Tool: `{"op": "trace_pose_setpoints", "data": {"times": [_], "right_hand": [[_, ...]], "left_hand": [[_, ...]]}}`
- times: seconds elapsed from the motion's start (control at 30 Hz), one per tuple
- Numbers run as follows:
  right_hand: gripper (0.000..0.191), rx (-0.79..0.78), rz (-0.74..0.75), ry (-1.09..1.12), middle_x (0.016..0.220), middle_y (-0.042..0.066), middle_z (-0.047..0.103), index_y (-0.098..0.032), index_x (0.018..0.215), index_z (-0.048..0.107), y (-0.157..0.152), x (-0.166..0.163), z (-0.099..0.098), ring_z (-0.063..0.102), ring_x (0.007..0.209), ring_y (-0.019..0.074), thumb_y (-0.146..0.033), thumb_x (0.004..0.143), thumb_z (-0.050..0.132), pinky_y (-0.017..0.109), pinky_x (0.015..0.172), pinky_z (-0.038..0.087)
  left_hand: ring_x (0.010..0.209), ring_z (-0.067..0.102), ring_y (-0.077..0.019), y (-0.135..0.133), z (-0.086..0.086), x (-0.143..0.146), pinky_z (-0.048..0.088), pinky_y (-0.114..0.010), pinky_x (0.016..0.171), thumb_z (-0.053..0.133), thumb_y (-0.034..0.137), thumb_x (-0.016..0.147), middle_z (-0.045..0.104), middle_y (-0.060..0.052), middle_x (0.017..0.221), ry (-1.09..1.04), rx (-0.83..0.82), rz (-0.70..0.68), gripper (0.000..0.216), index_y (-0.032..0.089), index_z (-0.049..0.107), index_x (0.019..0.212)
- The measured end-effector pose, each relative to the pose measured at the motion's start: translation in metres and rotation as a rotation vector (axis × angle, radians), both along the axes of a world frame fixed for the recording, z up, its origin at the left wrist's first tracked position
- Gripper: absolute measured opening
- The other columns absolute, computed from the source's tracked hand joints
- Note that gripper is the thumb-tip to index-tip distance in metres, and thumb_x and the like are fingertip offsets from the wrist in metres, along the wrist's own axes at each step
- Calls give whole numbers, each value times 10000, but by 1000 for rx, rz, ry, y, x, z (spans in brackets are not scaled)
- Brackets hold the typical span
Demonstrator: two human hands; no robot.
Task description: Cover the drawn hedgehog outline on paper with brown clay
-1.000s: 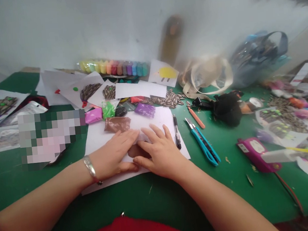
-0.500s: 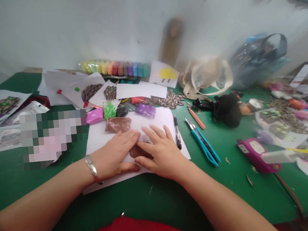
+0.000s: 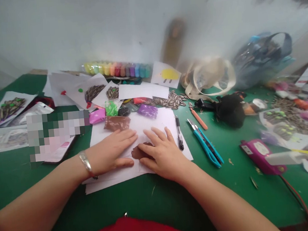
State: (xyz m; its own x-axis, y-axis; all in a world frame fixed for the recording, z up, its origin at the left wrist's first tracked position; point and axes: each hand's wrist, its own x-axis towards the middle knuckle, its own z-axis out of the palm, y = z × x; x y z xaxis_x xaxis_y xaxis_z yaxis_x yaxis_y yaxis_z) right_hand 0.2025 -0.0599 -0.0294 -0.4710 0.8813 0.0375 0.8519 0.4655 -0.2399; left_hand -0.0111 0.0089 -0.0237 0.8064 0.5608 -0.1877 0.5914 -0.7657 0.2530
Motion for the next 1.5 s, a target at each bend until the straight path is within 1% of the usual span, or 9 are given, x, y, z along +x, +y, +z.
{"op": "trace_pose_setpoints", "data": {"times": [0.1, 0.23, 0.5, 0.63, 0.8, 0.9, 1.03, 1.2, 1.5], "right_hand": [[383, -4, 4, 12, 1521, 69, 354, -341, 1281, 571, 0, -3, 5, 260, 1407, 324, -424, 913, 503, 648, 1107, 167], [324, -18, 42, -14, 1505, 47, 381, -336, 1197, 631, 2, -9, 12, 280, 1395, 326, -425, 919, 488, 659, 1103, 162], [281, -26, 52, -36, 1522, 2, 355, -320, 1081, 671, 4, -22, 13, 283, 1384, 339, -431, 935, 457, 678, 1090, 163], [293, -33, 49, -19, 1521, -19, 352, -301, 1010, 686, 3, -24, 13, 274, 1387, 333, -435, 948, 432, 667, 1098, 157], [286, -44, 49, 27, 1528, -25, 338, -362, 1115, 658, -1, -17, 16, 250, 1403, 318, -428, 950, 434, 659, 1099, 166], [308, -48, 65, 14, 1532, -15, 334, -378, 1158, 641, -3, -15, 14, 253, 1402, 328, -446, 952, 423, 670, 1094, 163], [333, -37, 67, -36, 1531, -5, 338, -358, 1145, 650, -3, -19, 10, 260, 1399, 335, -449, 967, 384, 670, 1098, 145], [330, 8, 51, -42, 1526, 9, 350, -340, 1142, 650, 0, -20, 7, 264, 1396, 336, -432, 973, 381, 676, 1099, 125], [283, -7, 66, 28, 1517, 24, 364, -330, 1123, 661, -1, -15, 10, 287, 1385, 341, -398, 950, 447, 685, 1087, 173]], "left_hand": [[1386, 316, -306, 0, -2, 0, 211, -446, 1125, 641, 485, 818, 380, -181, 1489, 7, 2, 3, 709, 103, 424, 1375], [1337, 374, -310, -1, -2, 1, 261, -449, 1090, 653, 479, 809, 421, -187, 1452, -26, 24, -13, 687, 102, 448, 1346], [1244, 447, -308, -1, 0, 3, 323, -421, 1023, 653, 448, 822, 495, -166, 1363, -62, 27, -33, 461, 122, 584, 1142], [1252, 438, -301, -2, 1, 4, 308, -419, 1041, 661, 435, 823, 499, -166, 1354, -55, 12, -23, 488, 111, 569, 1175], [1239, 442, -303, -2, -1, 4, 307, -416, 1041, 644, 502, 819, 516, -161, 1326, -94, 21, -30, 552, 110, 555, 1199], [1222, 455, -305, -2, -1, 4, 321, -414, 1024, 665, 491, 804, 517, -163, 1323, -91, 19, -24, 546, 112, 562, 1184], [1233, 451, -303, -2, 1, 4, 313, -414, 1028, 650, 503, 817, 505, -157, 1350, -80, 3, -19, 482, 130, 593, 1117], [1241, 448, -304, -2, 2, 4, 311, -420, 1020, 642, 470, 826, 499, -153, 1364, -69, -3, -23, 465, 133, 578, 1141], [1209, 470, -304, -2, 0, 3, 331, -420, 1003, 655, 475, 812, 524, -153, 1326, -105, 12, -34, 472, 141, 572, 1135]]}}
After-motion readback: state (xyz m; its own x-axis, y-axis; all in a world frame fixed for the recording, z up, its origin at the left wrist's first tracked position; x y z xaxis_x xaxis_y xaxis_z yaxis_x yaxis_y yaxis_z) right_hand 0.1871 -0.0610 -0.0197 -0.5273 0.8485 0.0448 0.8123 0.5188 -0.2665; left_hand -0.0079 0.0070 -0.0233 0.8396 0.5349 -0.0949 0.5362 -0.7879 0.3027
